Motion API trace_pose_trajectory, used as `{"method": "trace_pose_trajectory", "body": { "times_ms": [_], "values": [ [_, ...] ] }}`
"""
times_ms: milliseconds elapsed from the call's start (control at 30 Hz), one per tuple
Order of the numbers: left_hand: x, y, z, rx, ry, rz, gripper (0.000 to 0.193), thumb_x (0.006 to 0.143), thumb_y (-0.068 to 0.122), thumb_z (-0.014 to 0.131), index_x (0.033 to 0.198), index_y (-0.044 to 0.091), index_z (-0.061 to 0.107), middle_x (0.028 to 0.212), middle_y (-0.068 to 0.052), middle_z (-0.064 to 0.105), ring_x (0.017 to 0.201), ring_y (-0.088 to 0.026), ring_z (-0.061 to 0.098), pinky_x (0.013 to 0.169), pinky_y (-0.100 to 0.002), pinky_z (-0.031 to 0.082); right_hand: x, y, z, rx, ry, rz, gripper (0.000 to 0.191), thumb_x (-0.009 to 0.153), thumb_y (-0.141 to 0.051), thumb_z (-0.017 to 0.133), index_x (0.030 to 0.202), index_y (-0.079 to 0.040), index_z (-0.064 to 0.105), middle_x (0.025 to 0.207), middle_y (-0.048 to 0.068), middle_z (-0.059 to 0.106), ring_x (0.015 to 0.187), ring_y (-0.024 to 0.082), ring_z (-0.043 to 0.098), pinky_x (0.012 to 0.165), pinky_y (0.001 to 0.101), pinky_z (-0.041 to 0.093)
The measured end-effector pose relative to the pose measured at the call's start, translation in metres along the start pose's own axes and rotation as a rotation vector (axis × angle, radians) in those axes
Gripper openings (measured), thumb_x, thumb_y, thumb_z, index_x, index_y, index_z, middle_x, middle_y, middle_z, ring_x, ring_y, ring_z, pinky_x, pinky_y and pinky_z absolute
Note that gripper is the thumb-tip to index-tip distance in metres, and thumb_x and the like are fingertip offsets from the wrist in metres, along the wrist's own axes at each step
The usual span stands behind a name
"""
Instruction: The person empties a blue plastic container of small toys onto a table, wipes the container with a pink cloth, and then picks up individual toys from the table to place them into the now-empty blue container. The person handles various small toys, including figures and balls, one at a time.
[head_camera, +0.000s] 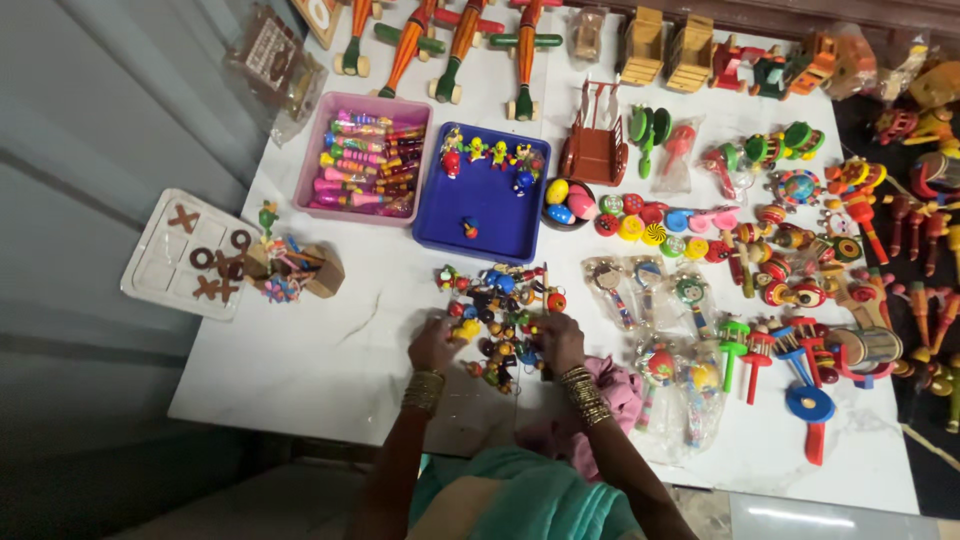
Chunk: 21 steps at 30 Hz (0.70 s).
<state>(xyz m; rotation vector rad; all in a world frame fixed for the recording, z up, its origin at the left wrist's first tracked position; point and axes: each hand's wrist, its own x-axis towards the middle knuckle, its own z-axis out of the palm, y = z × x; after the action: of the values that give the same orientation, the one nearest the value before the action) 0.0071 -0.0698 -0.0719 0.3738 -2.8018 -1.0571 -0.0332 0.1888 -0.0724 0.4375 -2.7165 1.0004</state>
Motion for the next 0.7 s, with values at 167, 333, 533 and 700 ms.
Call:
{"method": "trace_pose_trajectory", "body": {
  "times_ms": [167, 333, 533, 700],
  "values": [
    [-0.011, 0.010, 0.018, 0.266, 0.104, 0.096, 0.077, 0.060, 0.033, 0.093, 0.129, 0.019, 0.061, 0.133, -0.015, 0.057, 0.097, -0.033, 0.068, 0.074, -0.045, 0.058, -0.018, -0.016, 0.008, -0.267, 0.087, -0.120, 0.046, 0.070, -0.019, 0.080, 0.115, -0.016, 0.069, 0.117, 0.016, 0.069, 0.107, 0.038, 0.064, 0.089, 0.0554, 0.045],
    [-0.020, 0.014, 0.020, -0.025, 0.182, 0.068, 0.062, 0.068, 0.029, 0.091, 0.125, 0.031, 0.068, 0.119, -0.003, 0.068, 0.104, -0.028, 0.070, 0.085, -0.044, 0.058, -0.010, -0.029, 0.004, 0.146, -0.012, -0.061, 0.055, 0.080, -0.016, 0.081, 0.132, -0.015, 0.063, 0.118, 0.012, 0.070, 0.102, 0.029, 0.068, 0.089, 0.0418, 0.055],
    [-0.024, 0.032, 0.027, -0.114, 0.404, 0.307, 0.069, 0.068, 0.025, 0.089, 0.130, 0.013, 0.062, 0.128, -0.013, 0.065, 0.113, -0.037, 0.065, 0.084, -0.046, 0.057, 0.007, -0.053, 0.014, 0.624, -0.242, 0.106, 0.050, 0.088, -0.016, 0.078, 0.135, -0.011, 0.064, 0.111, 0.010, 0.074, 0.079, 0.012, 0.072, 0.067, 0.0272, 0.060],
    [-0.002, 0.034, 0.027, -0.212, 0.298, 0.220, 0.056, 0.074, 0.024, 0.089, 0.127, 0.017, 0.071, 0.106, -0.010, 0.076, 0.088, -0.027, 0.073, 0.072, -0.039, 0.059, 0.032, -0.051, 0.016, 0.452, -0.220, 0.277, 0.037, 0.092, -0.009, 0.080, 0.130, -0.008, 0.076, 0.083, 0.014, 0.072, 0.070, 0.013, 0.060, 0.062, 0.0278, 0.051]
  ]
}}
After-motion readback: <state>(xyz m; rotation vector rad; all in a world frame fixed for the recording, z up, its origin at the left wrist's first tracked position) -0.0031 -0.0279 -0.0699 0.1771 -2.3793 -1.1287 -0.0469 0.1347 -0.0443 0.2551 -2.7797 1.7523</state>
